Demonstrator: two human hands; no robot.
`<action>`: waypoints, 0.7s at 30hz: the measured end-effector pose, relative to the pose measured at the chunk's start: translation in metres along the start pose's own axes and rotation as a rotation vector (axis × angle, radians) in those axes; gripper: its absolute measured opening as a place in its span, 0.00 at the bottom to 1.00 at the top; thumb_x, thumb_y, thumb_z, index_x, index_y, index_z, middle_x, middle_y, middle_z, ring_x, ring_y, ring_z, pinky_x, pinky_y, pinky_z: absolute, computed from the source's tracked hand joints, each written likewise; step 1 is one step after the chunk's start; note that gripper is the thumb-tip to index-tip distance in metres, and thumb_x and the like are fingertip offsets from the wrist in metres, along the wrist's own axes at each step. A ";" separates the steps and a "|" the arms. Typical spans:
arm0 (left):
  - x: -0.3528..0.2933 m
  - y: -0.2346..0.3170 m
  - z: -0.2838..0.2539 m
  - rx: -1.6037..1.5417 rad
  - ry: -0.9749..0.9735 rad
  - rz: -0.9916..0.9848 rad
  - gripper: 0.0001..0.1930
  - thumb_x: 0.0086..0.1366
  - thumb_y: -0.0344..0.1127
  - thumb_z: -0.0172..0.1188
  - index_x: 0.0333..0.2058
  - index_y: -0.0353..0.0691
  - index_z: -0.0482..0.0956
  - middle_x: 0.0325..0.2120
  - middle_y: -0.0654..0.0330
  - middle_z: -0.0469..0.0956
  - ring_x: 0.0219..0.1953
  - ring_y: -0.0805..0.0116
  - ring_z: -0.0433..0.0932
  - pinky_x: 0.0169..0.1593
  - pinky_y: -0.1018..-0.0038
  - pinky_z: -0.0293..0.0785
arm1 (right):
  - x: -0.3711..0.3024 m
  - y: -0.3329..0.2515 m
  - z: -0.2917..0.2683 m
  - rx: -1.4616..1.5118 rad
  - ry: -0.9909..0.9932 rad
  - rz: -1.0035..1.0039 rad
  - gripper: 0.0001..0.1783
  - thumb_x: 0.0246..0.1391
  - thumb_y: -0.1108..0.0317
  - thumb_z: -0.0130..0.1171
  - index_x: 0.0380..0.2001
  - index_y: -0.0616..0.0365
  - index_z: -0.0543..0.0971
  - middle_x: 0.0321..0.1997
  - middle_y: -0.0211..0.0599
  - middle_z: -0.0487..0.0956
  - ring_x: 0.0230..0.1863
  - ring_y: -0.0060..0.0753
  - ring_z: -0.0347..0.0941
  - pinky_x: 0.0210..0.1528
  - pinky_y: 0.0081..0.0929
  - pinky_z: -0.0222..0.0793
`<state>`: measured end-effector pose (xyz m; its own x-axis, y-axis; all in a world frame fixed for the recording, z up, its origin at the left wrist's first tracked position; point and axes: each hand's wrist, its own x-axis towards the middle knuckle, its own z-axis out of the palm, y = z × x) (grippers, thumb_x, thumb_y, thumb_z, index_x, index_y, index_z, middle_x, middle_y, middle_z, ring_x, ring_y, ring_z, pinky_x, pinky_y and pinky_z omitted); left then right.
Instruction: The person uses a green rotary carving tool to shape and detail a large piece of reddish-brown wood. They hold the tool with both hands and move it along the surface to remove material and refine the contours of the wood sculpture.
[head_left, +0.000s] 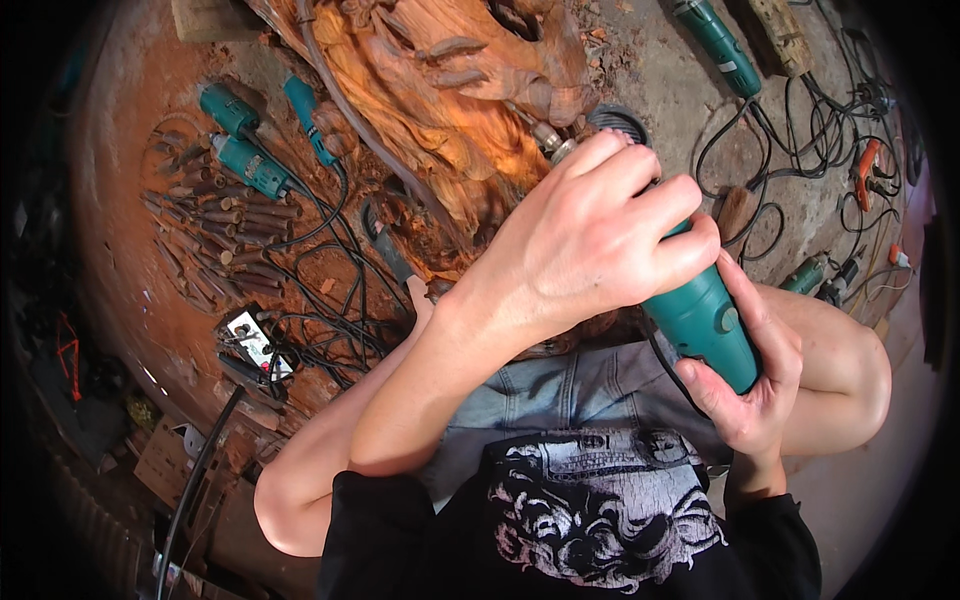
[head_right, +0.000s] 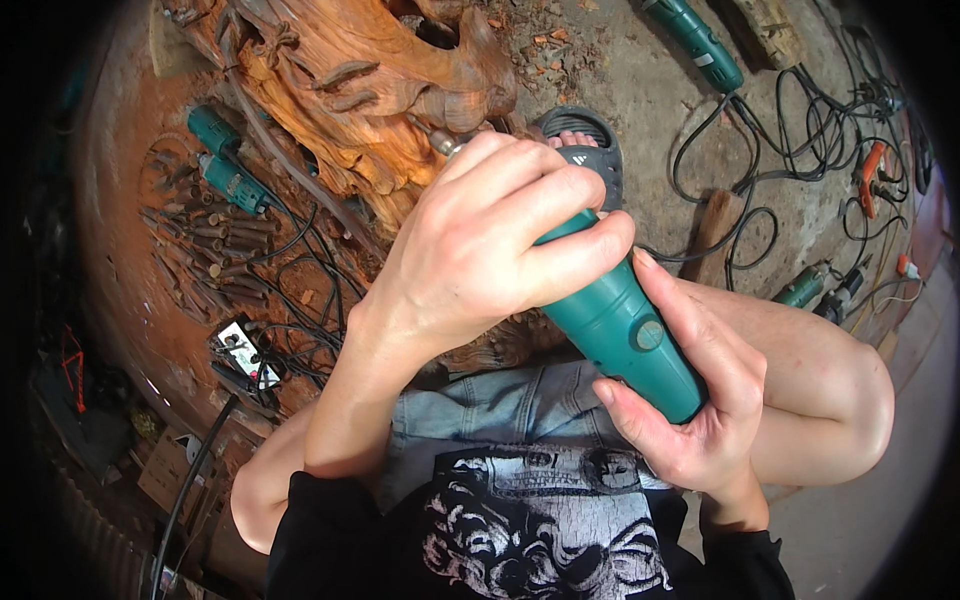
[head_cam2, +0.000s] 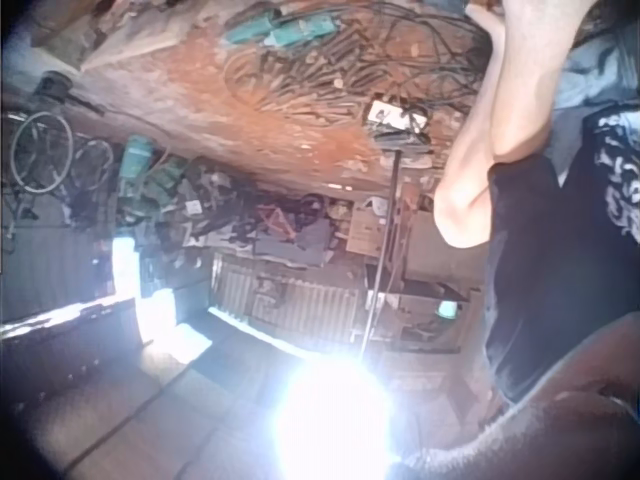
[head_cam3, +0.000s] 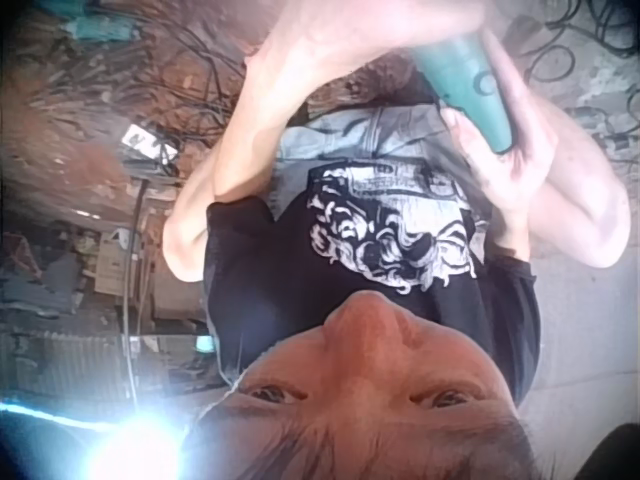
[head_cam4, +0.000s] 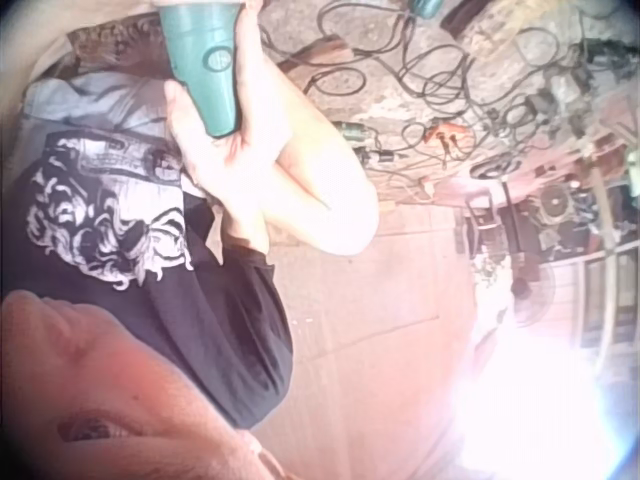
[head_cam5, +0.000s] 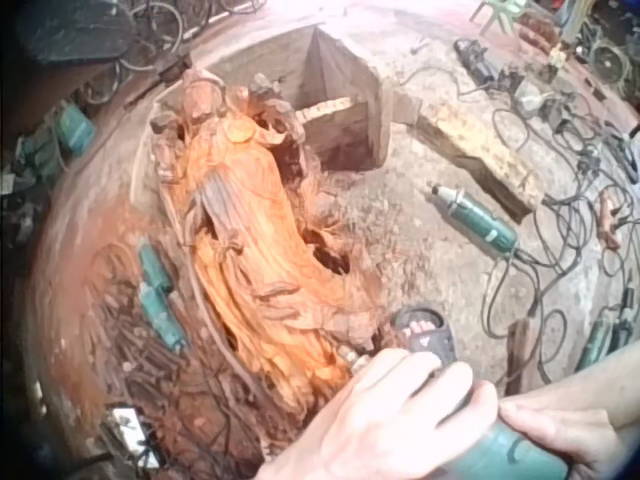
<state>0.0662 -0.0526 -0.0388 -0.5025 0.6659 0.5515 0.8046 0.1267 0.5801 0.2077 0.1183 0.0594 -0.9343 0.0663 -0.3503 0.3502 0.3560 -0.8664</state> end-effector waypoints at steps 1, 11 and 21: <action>0.000 0.001 0.000 -0.005 0.001 -0.001 0.07 0.50 0.35 0.67 0.28 0.47 0.80 0.28 0.67 0.71 0.32 0.68 0.73 0.43 0.69 0.75 | -0.001 0.002 -0.001 -0.015 0.006 -0.032 0.43 0.52 0.68 0.78 0.68 0.78 0.73 0.62 0.65 0.82 0.65 0.55 0.80 0.70 0.44 0.71; -0.002 0.006 0.001 -0.008 -0.040 -0.016 0.06 0.51 0.37 0.66 0.29 0.48 0.80 0.30 0.67 0.72 0.34 0.67 0.74 0.49 0.65 0.78 | -0.007 0.010 0.003 -0.020 0.025 -0.062 0.43 0.52 0.69 0.77 0.68 0.78 0.73 0.63 0.65 0.81 0.65 0.54 0.80 0.69 0.43 0.72; -0.001 0.005 -0.010 -0.027 -0.180 -0.019 0.16 0.50 0.33 0.68 0.40 0.46 0.85 0.36 0.66 0.78 0.37 0.66 0.78 0.41 0.68 0.74 | -0.007 0.012 0.003 -0.038 0.026 -0.094 0.43 0.51 0.71 0.77 0.68 0.77 0.73 0.64 0.64 0.81 0.66 0.55 0.80 0.70 0.43 0.71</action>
<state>0.0671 -0.0600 -0.0301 -0.4509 0.7848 0.4252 0.7855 0.1227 0.6066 0.2192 0.1193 0.0501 -0.9645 0.0547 -0.2584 0.2585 0.3966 -0.8809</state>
